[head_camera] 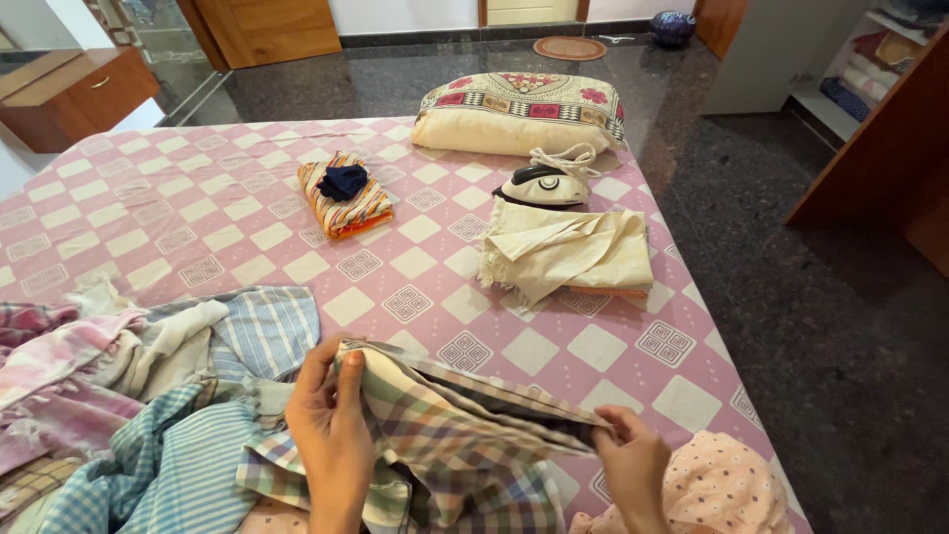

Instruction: The person sits on a bed and folds several pieces of cloth one by one. They unfold each item, align the edges, fold it into a compact rectangle, and place it on a growing stack. The items include a pink checkered cloth, a cream-colored cloth, and a multicolored checkered cloth.

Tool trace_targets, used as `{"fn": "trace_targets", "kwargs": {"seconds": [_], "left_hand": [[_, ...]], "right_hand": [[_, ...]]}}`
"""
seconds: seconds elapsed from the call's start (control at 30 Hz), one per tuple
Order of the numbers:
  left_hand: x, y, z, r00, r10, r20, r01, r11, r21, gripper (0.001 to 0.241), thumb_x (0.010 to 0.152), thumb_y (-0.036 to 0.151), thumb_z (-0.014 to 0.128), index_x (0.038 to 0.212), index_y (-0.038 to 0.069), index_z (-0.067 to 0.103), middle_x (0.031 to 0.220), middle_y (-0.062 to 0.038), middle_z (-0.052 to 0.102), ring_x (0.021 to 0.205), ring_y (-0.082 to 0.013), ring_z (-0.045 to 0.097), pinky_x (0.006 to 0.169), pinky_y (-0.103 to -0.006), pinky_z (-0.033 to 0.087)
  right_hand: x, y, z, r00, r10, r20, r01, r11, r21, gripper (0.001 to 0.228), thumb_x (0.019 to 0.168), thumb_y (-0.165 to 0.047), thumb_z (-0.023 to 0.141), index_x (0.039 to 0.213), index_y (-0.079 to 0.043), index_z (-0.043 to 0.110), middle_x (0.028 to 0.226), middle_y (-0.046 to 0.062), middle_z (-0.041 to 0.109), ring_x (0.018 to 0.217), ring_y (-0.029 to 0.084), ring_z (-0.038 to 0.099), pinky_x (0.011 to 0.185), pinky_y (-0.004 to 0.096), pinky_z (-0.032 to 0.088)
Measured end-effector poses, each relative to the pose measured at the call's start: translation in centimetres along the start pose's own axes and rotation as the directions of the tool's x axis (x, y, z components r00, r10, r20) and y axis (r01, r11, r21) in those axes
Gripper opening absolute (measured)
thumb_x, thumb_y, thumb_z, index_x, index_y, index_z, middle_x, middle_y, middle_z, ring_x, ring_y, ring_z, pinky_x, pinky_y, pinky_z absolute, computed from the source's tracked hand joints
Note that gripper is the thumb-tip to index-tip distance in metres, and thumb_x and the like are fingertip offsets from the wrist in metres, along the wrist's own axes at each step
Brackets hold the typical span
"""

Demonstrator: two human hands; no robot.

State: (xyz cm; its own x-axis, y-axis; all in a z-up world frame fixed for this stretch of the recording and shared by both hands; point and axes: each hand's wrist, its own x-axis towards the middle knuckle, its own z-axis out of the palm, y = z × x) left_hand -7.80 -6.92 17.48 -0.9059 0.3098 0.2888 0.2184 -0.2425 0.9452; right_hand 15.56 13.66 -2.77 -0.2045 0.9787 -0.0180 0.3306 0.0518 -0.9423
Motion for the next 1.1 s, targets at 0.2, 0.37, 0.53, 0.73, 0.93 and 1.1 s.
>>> {"fn": "trace_targets", "kwargs": {"seconds": [0.2,0.37,0.53,0.73,0.93,1.1], "left_hand": [[0.2,-0.2,0.2,0.999,0.030,-0.015,-0.030,0.999,-0.019,0.024,0.104,0.011,0.061,0.124,-0.002,0.066,0.096,0.001,0.065,0.081,-0.0032,0.052,0.069,-0.0188,0.042],[0.2,0.2,-0.5,0.998,0.068,-0.009,-0.067,0.992,0.106,0.024,0.102,0.011,0.062,0.123,0.000,0.067,0.093,-0.002,0.070,0.082,-0.0039,0.058,0.071,-0.0187,0.047],[0.2,0.7,-1.4,0.995,0.073,-0.063,-0.065,0.990,0.122,0.023,0.101,0.010,0.062,0.122,0.002,0.068,0.095,-0.007,0.073,0.084,-0.0057,0.064,0.072,-0.0206,0.052],[0.8,1.5,-2.5,0.983,0.174,-0.055,-0.165,0.976,0.145,0.021,0.101,0.009,0.062,0.120,0.000,0.067,0.099,-0.005,0.073,0.090,-0.0054,0.066,0.076,-0.0206,0.053],[5.6,2.5,-1.4,0.973,0.200,-0.115,-0.153,0.933,0.326,0.023,0.101,0.015,0.067,0.119,0.002,0.071,0.085,-0.008,0.069,0.074,-0.0100,0.056,0.064,-0.0257,0.046],[12.1,8.5,-0.4,0.917,0.377,-0.130,-0.340,0.909,0.242,0.024,0.100,0.017,0.065,0.118,0.001,0.069,0.088,-0.005,0.070,0.077,-0.0069,0.060,0.066,-0.0257,0.047]], "right_hand": [[0.4,-5.3,-5.6,0.959,-0.118,0.257,0.097,0.991,0.093,0.036,0.073,0.007,0.071,0.108,0.002,0.072,0.093,0.012,0.081,0.087,0.016,0.079,0.079,0.029,0.063],[0.3,-8.4,-7.3,0.941,-0.188,0.282,0.263,0.929,-0.261,0.025,0.078,-0.004,0.080,0.101,-0.002,0.070,0.080,0.011,0.076,0.072,0.018,0.081,0.069,0.028,0.066],[1.2,-8.7,-8.2,0.862,-0.320,0.393,0.394,0.911,-0.120,0.020,0.077,-0.001,0.076,0.097,-0.003,0.071,0.077,0.009,0.083,0.074,0.015,0.083,0.069,0.029,0.063],[2.2,-9.7,-8.7,0.720,-0.559,0.411,0.636,0.769,-0.069,0.017,0.074,0.004,0.074,0.090,0.001,0.070,0.089,0.011,0.079,0.082,0.022,0.080,0.071,0.030,0.063],[5.0,-13.9,-6.9,0.532,-0.635,0.561,0.815,0.564,-0.134,0.016,0.078,-0.005,0.068,0.093,-0.001,0.074,0.091,0.011,0.073,0.089,0.030,0.071,0.075,0.036,0.056],[8.0,-26.4,-7.2,0.456,-0.768,0.449,0.876,0.298,-0.380,0.014,0.075,-0.029,0.076,0.087,-0.024,0.080,0.089,-0.002,0.077,0.081,0.024,0.073,0.065,0.040,0.058]]}}
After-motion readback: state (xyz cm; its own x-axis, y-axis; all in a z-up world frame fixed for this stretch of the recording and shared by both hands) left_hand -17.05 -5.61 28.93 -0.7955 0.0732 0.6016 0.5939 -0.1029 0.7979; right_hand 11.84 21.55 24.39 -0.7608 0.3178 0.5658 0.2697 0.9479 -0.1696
